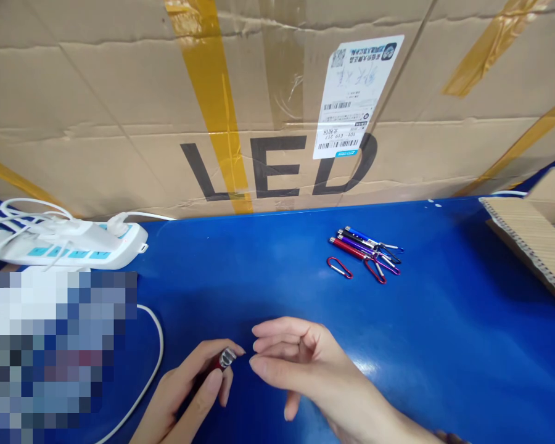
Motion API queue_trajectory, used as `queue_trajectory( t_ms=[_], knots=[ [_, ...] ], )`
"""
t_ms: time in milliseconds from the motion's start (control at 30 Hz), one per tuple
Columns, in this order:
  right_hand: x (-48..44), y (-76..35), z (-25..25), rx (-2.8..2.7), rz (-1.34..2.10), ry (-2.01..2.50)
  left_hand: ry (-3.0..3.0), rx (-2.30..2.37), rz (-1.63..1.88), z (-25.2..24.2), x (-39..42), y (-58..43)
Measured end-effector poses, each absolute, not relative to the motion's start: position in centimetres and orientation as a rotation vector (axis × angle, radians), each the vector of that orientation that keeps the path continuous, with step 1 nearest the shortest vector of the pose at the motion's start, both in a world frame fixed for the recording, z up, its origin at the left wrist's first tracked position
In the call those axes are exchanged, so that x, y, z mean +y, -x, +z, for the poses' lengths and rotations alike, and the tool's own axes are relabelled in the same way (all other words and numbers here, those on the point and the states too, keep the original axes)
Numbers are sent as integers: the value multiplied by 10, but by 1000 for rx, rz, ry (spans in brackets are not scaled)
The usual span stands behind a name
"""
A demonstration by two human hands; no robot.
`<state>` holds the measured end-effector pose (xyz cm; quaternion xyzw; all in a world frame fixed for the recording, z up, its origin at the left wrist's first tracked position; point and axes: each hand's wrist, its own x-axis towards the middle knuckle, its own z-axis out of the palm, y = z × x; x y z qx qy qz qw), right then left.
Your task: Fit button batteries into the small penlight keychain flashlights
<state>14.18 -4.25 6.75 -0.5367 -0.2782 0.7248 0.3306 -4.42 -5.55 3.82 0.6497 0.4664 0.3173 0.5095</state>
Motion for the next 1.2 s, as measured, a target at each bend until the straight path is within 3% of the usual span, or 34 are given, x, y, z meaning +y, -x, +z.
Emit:
queue_trajectory(
  t_ms=[967, 1200],
  knots=[
    [-45, -143, 69, -820, 1913, 1401, -1585, 1006, 764, 36, -54, 42],
    [-45, -139, 59, -1241, 1503, 1387, -1804, 973, 745, 29, -52, 45]
  ],
)
